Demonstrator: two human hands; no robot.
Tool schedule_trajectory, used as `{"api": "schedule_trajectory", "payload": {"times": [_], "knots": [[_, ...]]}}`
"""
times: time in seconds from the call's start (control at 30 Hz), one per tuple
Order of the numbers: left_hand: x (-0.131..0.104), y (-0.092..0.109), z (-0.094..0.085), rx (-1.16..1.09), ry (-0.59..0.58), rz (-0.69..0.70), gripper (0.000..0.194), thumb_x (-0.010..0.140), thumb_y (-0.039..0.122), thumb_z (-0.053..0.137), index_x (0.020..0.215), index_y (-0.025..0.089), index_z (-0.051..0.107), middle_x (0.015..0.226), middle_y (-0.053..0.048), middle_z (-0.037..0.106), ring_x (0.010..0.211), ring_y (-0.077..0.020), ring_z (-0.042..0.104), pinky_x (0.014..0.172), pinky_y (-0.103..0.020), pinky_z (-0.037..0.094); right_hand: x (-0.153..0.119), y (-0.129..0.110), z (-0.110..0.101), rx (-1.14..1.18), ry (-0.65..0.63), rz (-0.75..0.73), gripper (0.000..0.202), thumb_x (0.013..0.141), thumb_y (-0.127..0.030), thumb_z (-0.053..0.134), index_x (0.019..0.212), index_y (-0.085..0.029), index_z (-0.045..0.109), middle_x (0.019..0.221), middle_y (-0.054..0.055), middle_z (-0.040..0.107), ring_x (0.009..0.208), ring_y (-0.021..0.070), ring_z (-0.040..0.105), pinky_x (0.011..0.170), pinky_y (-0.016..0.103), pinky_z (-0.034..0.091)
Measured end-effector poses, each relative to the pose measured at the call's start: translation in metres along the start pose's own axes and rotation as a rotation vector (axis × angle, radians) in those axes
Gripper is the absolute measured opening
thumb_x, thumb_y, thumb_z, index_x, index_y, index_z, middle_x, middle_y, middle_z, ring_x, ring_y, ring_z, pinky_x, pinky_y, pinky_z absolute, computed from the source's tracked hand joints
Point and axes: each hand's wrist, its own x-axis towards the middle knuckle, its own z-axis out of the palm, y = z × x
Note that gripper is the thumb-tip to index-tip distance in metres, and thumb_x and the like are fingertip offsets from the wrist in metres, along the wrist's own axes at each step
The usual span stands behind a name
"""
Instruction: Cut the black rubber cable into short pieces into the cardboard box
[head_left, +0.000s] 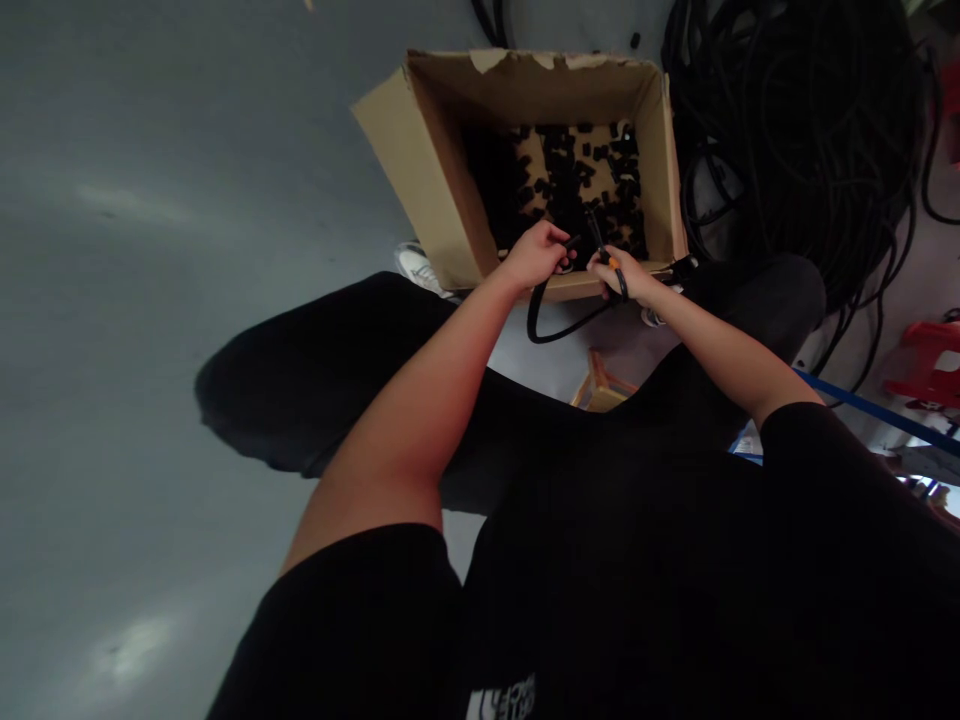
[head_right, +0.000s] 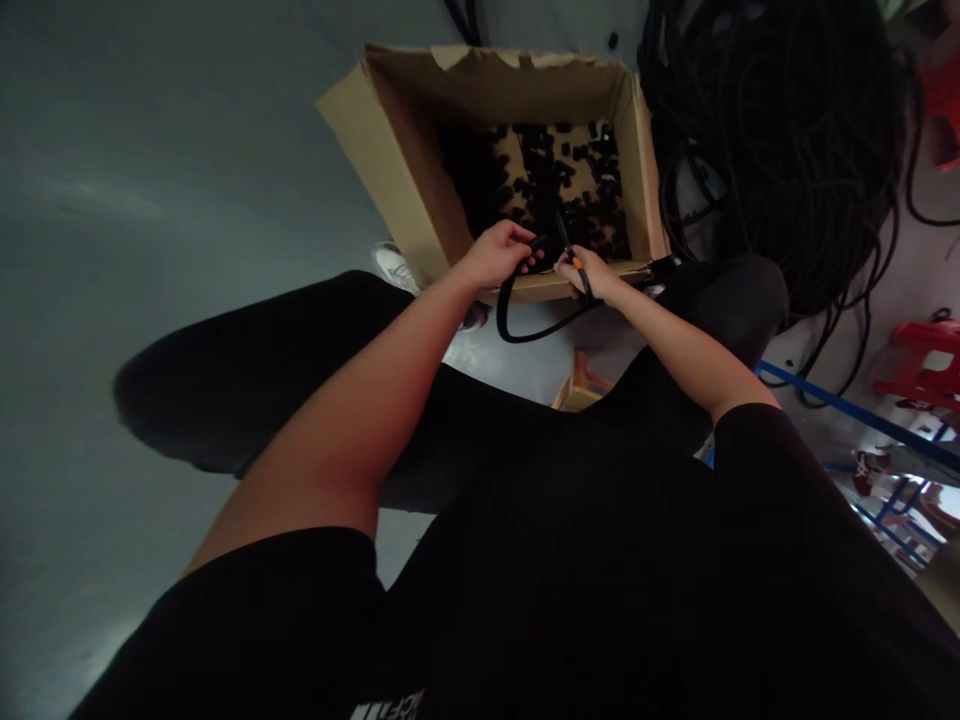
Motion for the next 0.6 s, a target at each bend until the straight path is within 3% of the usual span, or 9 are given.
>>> {"api": "schedule_trajectory", "payload": {"times": [0.1,0.2,0.3,0.43,0.53,0.6], "knots": [[-0.008,0.005,0.003,-0.075,-0.129,0.049,0.031,0.097,0.004,0.082,0.112,0.024,0.064,0.098,-0.003,0.082,0.093,-0.0236,0.081,0.101,-0.04,0.07,0.004,-0.001,-0.001,0.137,0.067,-0.069,0.052,0.113,-0.06,0.099,0.125,-0.028,0.059,0.09,-0.003,0.064,0.082,0.0184,0.071,0.07,0.025,0.059],[-0.015,0.008,0.006,-0.087,-0.191,0.02,0.03,0.107,0.011,0.086,0.11,0.025,0.06,0.092,-0.002,0.08,0.087,-0.0223,0.081,0.097,-0.04,0.071,0.01,-0.002,-0.007,0.185,0.099,-0.132,0.059,0.109,-0.062,0.102,0.131,-0.029,0.058,0.092,-0.005,0.058,0.085,0.0198,0.069,0.073,0.028,0.062],[-0.015,0.006,0.003,-0.013,-0.184,-0.013,0.025,0.118,0.025,0.084,0.11,0.025,0.061,0.088,-0.003,0.077,0.08,-0.0222,0.078,0.091,-0.039,0.071,0.02,-0.003,-0.016,0.234,0.199,-0.135,0.051,0.115,-0.059,0.094,0.137,-0.03,0.059,0.09,-0.005,0.052,0.084,0.021,0.067,0.073,0.029,0.061],[-0.005,-0.003,-0.007,0.046,-0.091,0.064,0.028,0.121,0.043,0.083,0.111,0.026,0.062,0.089,-0.004,0.076,0.075,-0.0216,0.071,0.082,-0.035,0.065,0.025,0.0,-0.023,0.287,0.329,-0.034,0.033,0.119,-0.042,0.081,0.139,-0.03,0.058,0.092,-0.005,0.056,0.085,0.0193,0.069,0.071,0.025,0.055],[0.002,-0.008,-0.013,0.054,-0.007,0.098,0.03,0.122,0.05,0.08,0.112,0.028,0.062,0.087,-0.003,0.073,0.075,-0.0223,0.068,0.081,-0.035,0.063,0.015,0.004,-0.02,0.19,0.163,0.007,0.031,0.111,-0.024,0.081,0.135,-0.028,0.063,0.091,-0.005,0.062,0.085,0.0185,0.067,0.073,0.023,0.055],[0.003,-0.009,-0.013,0.074,-0.012,0.101,0.027,0.123,0.047,0.077,0.112,0.028,0.062,0.087,-0.003,0.073,0.076,-0.0227,0.067,0.083,-0.035,0.063,0.007,0.008,-0.016,0.089,0.026,-0.032,0.032,0.105,-0.015,0.079,0.133,-0.026,0.068,0.09,-0.005,0.063,0.086,0.0186,0.065,0.079,0.025,0.057]]}}
